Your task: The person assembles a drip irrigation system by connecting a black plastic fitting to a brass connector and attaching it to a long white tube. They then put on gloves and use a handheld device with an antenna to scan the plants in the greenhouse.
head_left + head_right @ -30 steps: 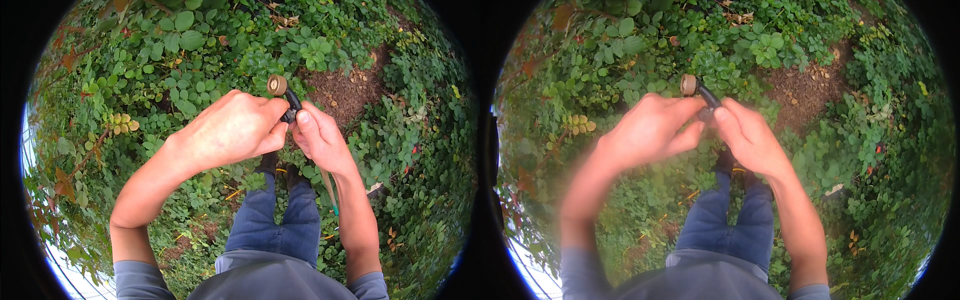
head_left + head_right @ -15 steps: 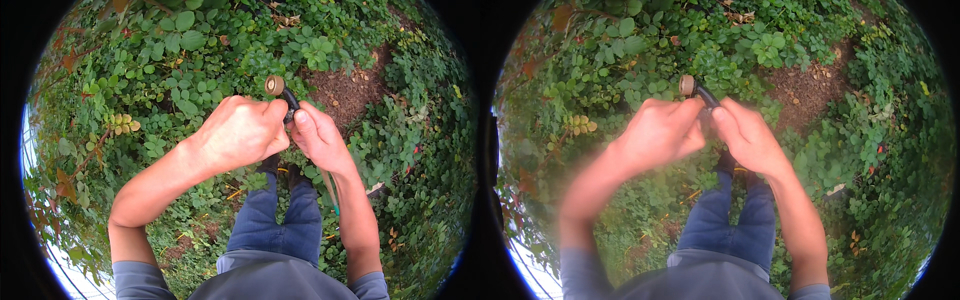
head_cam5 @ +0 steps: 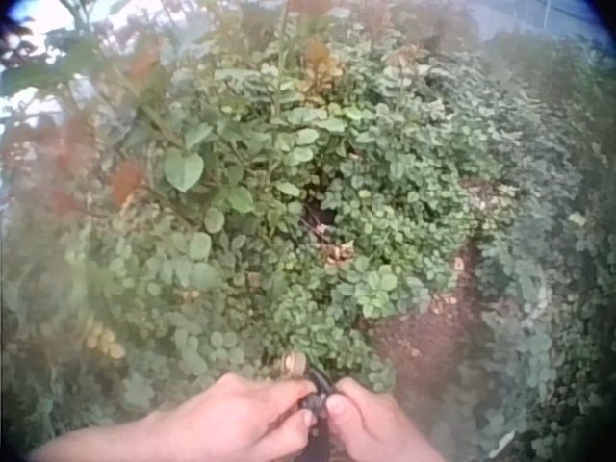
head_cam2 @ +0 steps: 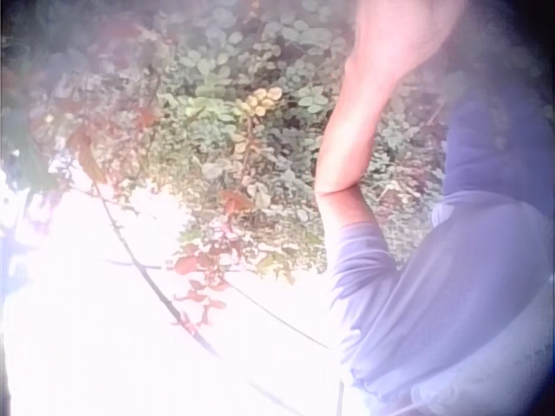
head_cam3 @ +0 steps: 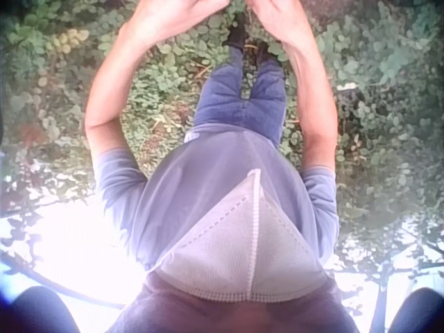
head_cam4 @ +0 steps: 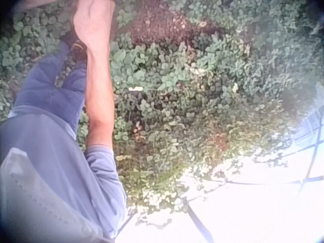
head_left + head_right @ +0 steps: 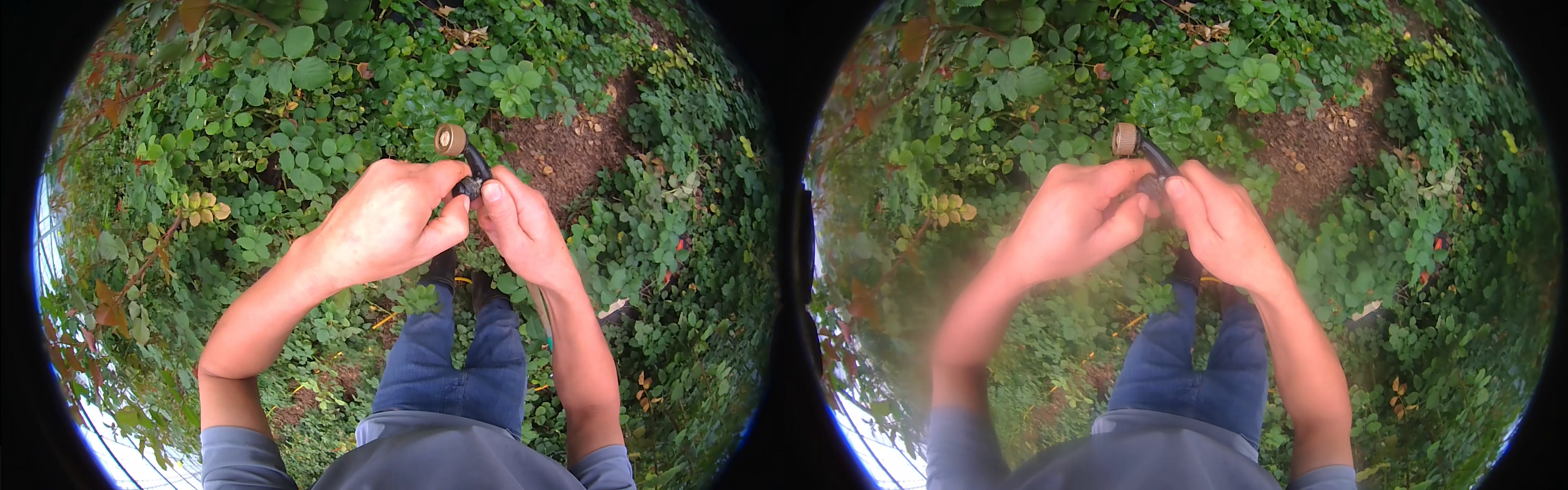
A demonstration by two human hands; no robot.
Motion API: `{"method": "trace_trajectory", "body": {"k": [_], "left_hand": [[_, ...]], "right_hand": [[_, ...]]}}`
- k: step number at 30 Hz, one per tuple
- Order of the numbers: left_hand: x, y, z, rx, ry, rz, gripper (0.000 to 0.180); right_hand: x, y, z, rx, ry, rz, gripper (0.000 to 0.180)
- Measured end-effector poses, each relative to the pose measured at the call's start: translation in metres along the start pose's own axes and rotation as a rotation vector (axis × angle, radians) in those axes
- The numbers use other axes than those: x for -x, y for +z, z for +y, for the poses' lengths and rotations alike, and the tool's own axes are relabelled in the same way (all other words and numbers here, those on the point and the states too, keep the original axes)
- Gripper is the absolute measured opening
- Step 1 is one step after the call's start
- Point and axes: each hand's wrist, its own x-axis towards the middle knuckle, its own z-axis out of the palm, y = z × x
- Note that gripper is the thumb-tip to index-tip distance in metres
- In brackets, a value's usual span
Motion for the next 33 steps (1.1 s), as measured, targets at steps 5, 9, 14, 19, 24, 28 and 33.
{"method": "trace_trajectory", "body": {"k": [5,9,14,19,24,28,33], "left_hand": [[0.002,0.017,-0.001,-0.174,0.032,0.141,0.018],[0.000,0.021,-0.002,-0.115,0.049,0.197,0.013],[0.000,0.018,-0.003,0.044,0.037,0.172,0.013],[-0.002,0.017,-0.003,0.400,-0.013,0.114,0.023],[-0.002,0.017,0.002,0.668,-0.245,0.017,0.033],[0.001,0.033,-0.011,0.861,-0.303,0.044,0.037],[-0.009,0.062,-0.037,1.261,-0.295,0.136,0.035]], "right_hand": [[-0.001,0.003,0.001,0.048,-0.002,0.036,0.027],[-0.002,0.001,0.000,0.074,0.016,0.033,0.027],[0.000,-0.002,-0.001,0.062,-0.010,0.069,0.029],[-0.001,-0.007,-0.003,0.112,0.029,0.071,0.029],[0.000,-0.008,0.001,0.100,-0.070,0.110,0.031],[0.001,-0.004,-0.007,0.200,-0.119,0.224,0.025],[0.004,-0.004,-0.017,0.457,-0.128,0.391,0.016]]}}
